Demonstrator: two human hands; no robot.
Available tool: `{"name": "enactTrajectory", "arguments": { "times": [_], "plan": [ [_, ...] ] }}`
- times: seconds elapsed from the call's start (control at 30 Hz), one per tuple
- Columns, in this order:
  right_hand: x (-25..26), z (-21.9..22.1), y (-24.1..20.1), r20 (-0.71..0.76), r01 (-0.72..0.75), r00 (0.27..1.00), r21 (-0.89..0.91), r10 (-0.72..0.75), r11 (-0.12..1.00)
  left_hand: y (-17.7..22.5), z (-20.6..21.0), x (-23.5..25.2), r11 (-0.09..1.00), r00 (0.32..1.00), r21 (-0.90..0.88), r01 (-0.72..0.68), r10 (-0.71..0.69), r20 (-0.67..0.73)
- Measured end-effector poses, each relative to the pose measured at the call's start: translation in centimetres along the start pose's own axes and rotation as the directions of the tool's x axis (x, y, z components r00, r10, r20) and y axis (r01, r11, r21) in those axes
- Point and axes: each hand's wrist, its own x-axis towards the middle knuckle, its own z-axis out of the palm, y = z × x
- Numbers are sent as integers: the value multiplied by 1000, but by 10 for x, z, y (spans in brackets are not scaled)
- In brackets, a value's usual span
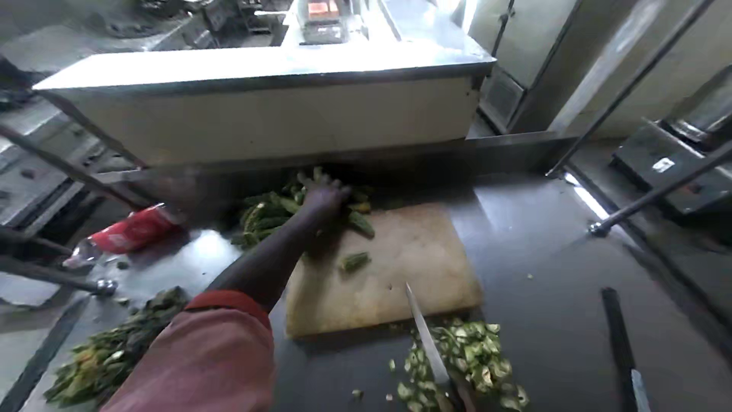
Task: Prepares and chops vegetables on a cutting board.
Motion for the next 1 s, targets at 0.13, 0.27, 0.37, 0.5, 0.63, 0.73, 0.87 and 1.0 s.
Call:
{"name": "enactTrajectory", "arguments": {
  "times": [0.13, 0.27, 0.37, 0.5, 0.63, 0.73, 0.87, 1.0],
  "plan": [
    [-10, 10, -11, -39, -42, 998, 62, 45, 997, -4, -7, -18, 1000, 983, -5, 21, -22, -181],
    [-19, 16, -15, 14, -203, 979, 55, 203, 978, 74, 3, -63, 954, 972, -277, -118, 55, -227],
    [-23, 17, -19, -6, -182, 983, 40, 182, 983, 129, 53, -111, 889, 960, -361, -281, 255, -118],
    [-27, 19, -16, 53, -175, 983, -27, 176, 984, 108, 86, -135, 923, 960, -269, -275, 247, -133],
    [-49, 21, 1, -53, -350, 936, -22, 348, 937, 48, 86, -121, 960, 986, -243, -138, 109, -128],
    [-72, 21, 10, -208, -383, 901, 34, 381, 923, 29, 69, -119, 966, 991, -240, -99, 74, -110],
    [-97, 27, 12, -119, -183, 977, -22, 179, 983, 55, 46, -147, 884, 948, -437, -168, 22, -319],
    [-98, 33, 26, 192, -191, 953, -213, 233, 958, 102, 76, -189, 766, 908, -531, -362, 161, -386]
  ]
}}
